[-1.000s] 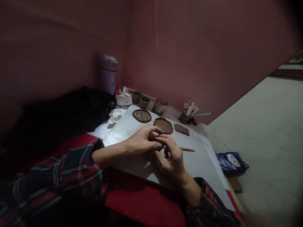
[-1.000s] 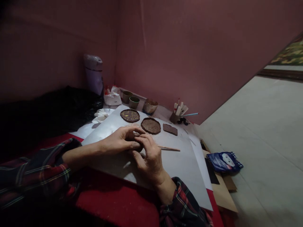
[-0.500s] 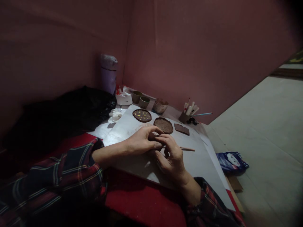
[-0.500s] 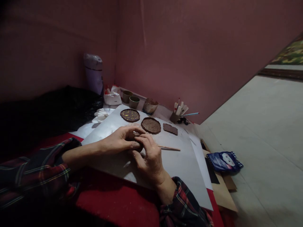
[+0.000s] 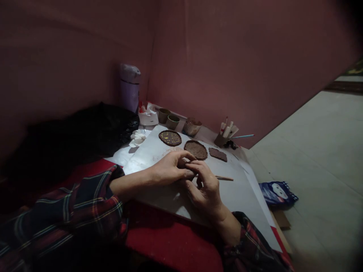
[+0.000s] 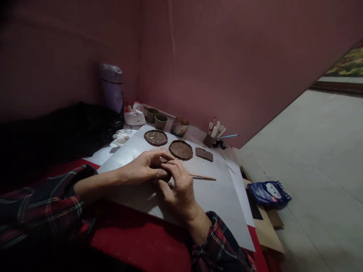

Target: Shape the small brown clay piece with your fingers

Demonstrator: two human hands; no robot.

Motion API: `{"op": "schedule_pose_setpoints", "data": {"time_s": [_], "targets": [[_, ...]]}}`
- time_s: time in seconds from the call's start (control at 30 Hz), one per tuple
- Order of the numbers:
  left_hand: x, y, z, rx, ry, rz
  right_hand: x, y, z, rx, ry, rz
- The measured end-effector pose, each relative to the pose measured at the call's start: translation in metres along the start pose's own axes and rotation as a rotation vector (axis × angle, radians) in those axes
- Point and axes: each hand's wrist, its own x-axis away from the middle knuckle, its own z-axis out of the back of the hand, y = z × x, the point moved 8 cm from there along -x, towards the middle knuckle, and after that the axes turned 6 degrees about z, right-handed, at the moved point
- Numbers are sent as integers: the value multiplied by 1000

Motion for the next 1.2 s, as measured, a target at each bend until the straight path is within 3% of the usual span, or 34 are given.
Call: {"op": "schedule_pose_setpoints", "data": {"time_s": [1.2], "targets": [[0,-3,-3,48,-42,38,-1,-3,1,26,4,6]]}}
